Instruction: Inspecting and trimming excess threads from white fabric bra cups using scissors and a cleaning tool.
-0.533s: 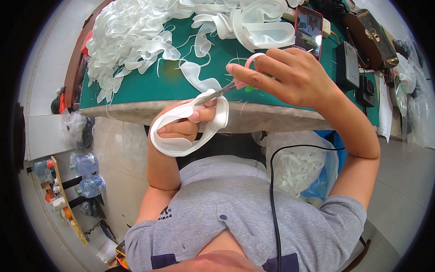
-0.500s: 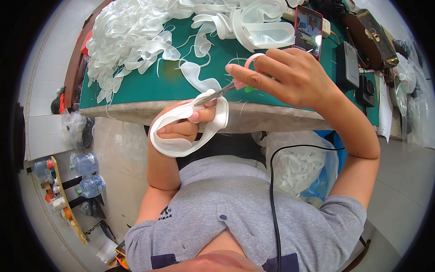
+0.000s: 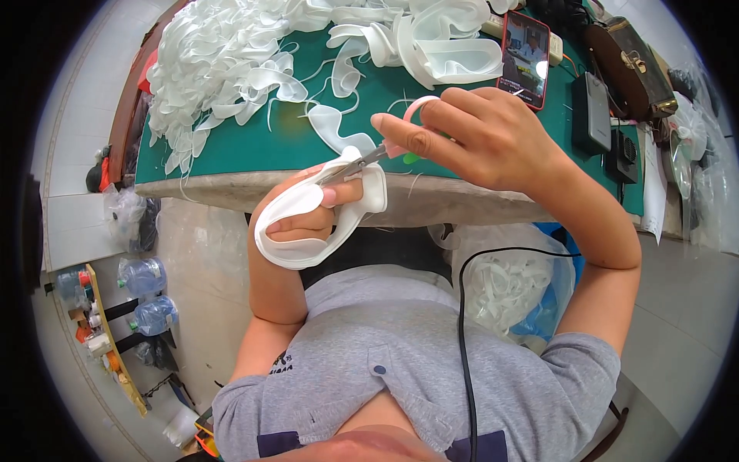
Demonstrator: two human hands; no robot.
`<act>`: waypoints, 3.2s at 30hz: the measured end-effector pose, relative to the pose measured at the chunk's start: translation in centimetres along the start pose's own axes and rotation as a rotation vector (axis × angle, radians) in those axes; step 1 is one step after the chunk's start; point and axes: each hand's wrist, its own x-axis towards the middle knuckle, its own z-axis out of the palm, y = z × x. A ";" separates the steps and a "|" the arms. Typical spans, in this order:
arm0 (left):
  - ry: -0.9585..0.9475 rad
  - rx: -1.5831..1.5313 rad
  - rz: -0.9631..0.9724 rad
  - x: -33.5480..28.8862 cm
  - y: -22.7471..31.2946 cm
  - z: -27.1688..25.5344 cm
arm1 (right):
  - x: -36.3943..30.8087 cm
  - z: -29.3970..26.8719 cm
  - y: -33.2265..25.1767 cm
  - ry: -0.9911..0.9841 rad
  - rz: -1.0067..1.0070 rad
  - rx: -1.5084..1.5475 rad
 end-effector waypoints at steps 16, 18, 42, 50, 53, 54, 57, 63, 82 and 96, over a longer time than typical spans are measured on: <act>0.354 0.264 0.259 0.7 -1.0 1.2 | 0.0 0.2 0.0 0.054 -0.010 -0.027; 0.231 0.227 0.185 0.4 -0.6 1.1 | -0.1 0.0 0.0 0.042 -0.014 -0.021; 0.386 0.276 0.224 0.8 -1.1 1.7 | 0.3 0.8 -0.6 0.069 0.016 -0.014; 0.188 0.246 0.164 0.5 -1.0 2.2 | 0.1 0.3 -0.4 0.057 0.005 -0.047; 0.309 0.306 0.195 0.6 -1.1 2.3 | -0.1 0.2 -0.3 0.049 0.004 -0.054; 0.280 0.300 0.192 0.7 -1.1 2.3 | -0.1 0.2 -0.3 0.047 0.008 -0.053; 0.165 0.267 0.156 0.6 -0.8 1.5 | -0.1 0.3 -0.1 0.073 -0.010 -0.072; 0.132 0.080 0.122 0.7 -1.0 2.2 | -0.1 0.1 0.0 0.071 -0.015 -0.094; -0.061 -0.039 0.012 0.8 -0.9 1.1 | 0.5 0.7 -0.9 0.080 -0.026 -0.076; 0.218 0.667 0.745 2.5 -1.0 -0.8 | 2.3 0.6 -3.8 0.148 1.084 1.430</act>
